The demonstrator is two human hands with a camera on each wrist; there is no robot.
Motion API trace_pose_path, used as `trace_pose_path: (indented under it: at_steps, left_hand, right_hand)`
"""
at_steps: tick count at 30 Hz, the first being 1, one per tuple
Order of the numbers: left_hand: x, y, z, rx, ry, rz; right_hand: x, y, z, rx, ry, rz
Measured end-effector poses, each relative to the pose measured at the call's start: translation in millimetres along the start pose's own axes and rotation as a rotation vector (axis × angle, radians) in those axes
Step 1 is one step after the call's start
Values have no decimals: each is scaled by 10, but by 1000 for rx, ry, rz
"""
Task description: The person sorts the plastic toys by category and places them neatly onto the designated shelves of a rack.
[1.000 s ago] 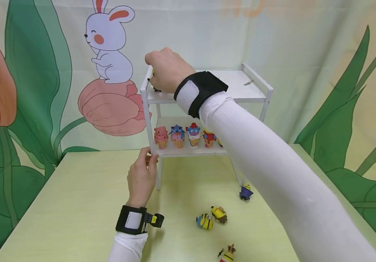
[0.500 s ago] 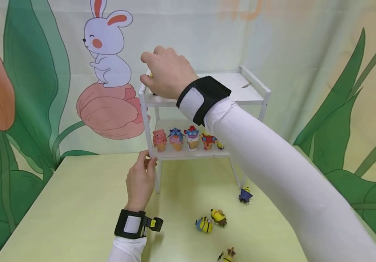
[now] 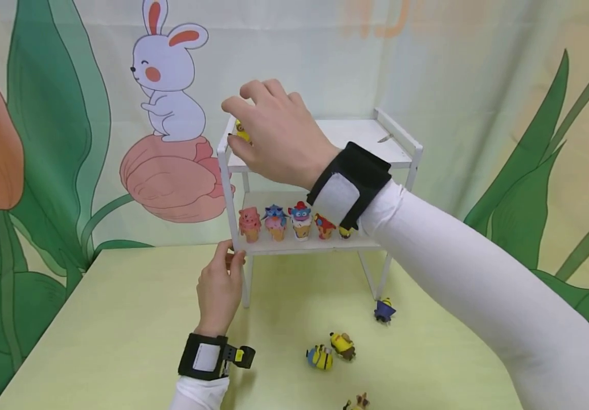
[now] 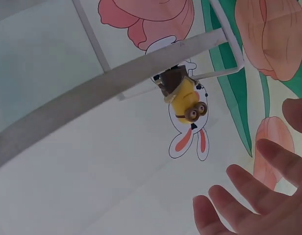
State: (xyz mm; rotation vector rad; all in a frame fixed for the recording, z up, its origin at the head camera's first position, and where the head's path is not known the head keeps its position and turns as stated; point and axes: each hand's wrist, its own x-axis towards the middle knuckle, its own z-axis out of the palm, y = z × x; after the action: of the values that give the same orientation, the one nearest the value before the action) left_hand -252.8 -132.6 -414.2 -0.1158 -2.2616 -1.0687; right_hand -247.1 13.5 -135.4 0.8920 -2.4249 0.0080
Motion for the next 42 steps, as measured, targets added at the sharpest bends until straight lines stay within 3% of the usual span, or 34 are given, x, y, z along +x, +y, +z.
trace_pose_path:
  at_steps: [10, 18, 22, 30, 36, 42]
  left_hand:
    - [1, -11, 7, 12, 2, -1]
    - [-2, -25, -35, 10, 8, 0]
    - [-5, -38, -51, 9, 15, 11]
    - [-8, -28, -69, 13, 27, 5]
    - [-11, -28, -70, 13, 27, 3]
    - [-13, -30, -66, 9, 30, 7]
  right_hand:
    - [-484, 0, 152, 108, 121, -161]
    - [-903, -130, 512, 133, 151, -310]
    - [-1127, -168, 756, 163, 61, -323]
    - [-1606, -87, 1378, 167, -145, -262]
    - [-1945, 92, 1818, 256, -298, -164]
    - [-2218, 232, 2037, 400, -414, -49]
